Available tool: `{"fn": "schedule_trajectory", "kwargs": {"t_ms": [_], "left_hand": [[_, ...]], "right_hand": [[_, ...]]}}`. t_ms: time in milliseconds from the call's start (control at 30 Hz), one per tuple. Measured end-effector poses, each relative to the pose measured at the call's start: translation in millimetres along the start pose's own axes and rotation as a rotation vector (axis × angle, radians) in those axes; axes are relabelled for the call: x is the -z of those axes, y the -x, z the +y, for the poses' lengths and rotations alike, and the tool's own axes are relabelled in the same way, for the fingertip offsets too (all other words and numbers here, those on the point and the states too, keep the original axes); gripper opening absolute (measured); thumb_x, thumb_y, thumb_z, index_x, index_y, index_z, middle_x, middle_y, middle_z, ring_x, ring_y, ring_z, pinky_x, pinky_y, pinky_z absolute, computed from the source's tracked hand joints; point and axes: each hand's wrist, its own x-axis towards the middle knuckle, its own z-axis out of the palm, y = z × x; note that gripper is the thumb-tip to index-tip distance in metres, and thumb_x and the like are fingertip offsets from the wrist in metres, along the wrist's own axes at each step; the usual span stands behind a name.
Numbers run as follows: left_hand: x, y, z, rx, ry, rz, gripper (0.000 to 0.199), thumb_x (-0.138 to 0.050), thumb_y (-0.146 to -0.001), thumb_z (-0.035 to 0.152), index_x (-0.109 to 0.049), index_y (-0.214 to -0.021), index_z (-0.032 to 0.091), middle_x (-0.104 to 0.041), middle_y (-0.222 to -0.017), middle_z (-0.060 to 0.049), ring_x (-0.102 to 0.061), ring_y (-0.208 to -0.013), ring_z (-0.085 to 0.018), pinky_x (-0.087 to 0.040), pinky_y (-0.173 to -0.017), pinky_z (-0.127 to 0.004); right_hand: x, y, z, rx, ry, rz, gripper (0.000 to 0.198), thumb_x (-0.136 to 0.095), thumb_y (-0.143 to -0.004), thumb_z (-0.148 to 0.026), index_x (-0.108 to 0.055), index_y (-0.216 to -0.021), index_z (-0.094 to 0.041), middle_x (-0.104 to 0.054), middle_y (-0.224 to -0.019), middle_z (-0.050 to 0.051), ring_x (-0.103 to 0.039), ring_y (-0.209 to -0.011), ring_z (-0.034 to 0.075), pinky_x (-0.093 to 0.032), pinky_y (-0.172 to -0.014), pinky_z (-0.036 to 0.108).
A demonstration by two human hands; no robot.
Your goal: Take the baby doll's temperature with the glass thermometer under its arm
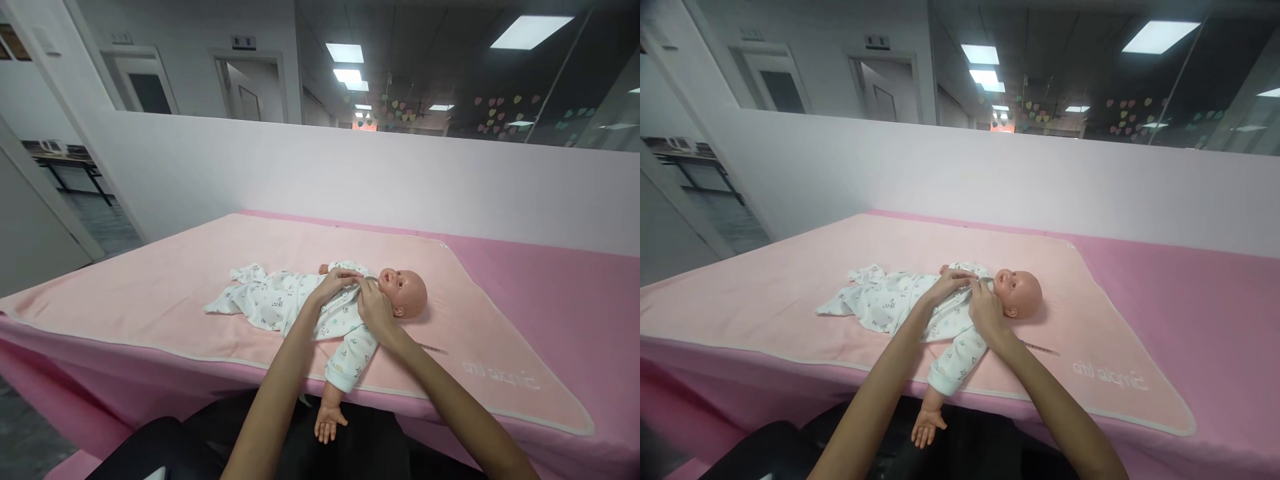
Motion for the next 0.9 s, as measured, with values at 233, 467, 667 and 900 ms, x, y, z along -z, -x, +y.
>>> {"fn": "schedule_trajectory", "kwargs": {"t_ms": [233,467,667,900], "left_hand": [[3,-2,-3,-0.024,-0.028,-0.036,0.026,-0.069,-0.063,0.028,-0.071,-0.085,0.013,-0.069,-0.086,-0.006,-0.059,-0.084,-0.017,-0.044,-0.077,-0.025],[4,-2,-7,-0.021,-0.026,-0.078,0.026,-0.069,-0.064,0.03,-0.07,-0.084,0.012,-0.068,-0.078,-0.006,-0.059,-0.074,-0.015,-0.044,-0.067,-0.023],[3,0,-4,-0.009,-0.019,-0.11,0.024,-0.068,-0.066,0.029,-0.07,-0.082,0.011,-0.068,-0.077,-0.007,-0.059,-0.072,-0.016,-0.045,-0.065,-0.023],[2,2,-2,-0.006,-0.017,-0.085,0.024,-0.069,-0.066,0.03,-0.07,-0.081,0.011,-0.067,-0.074,-0.007,-0.059,-0.068,-0.015,-0.044,-0.063,-0.023]], "right_hand": [[-20,5,11,0.021,-0.345,0.292,0.023,-0.039,-0.084,-0.012,-0.06,-0.093,-0.016,-0.063,-0.086,0.005,-0.058,-0.08,0.016,-0.049,-0.072,0.028],[-21,6,9,-0.023,-0.458,0.401,0.019,-0.044,-0.083,-0.013,-0.062,-0.086,-0.019,-0.061,-0.084,0.004,-0.058,-0.08,0.014,-0.05,-0.07,0.027],[-18,6,5,-0.095,-0.491,0.362,0.018,-0.046,-0.082,-0.014,-0.062,-0.085,-0.02,-0.06,-0.09,0.005,-0.057,-0.086,0.015,-0.049,-0.072,0.026],[-23,7,5,-0.136,-0.462,0.318,0.017,-0.045,-0.084,-0.018,-0.06,-0.092,-0.019,-0.062,-0.082,0.003,-0.056,-0.069,0.013,-0.048,-0.065,0.025]]}}
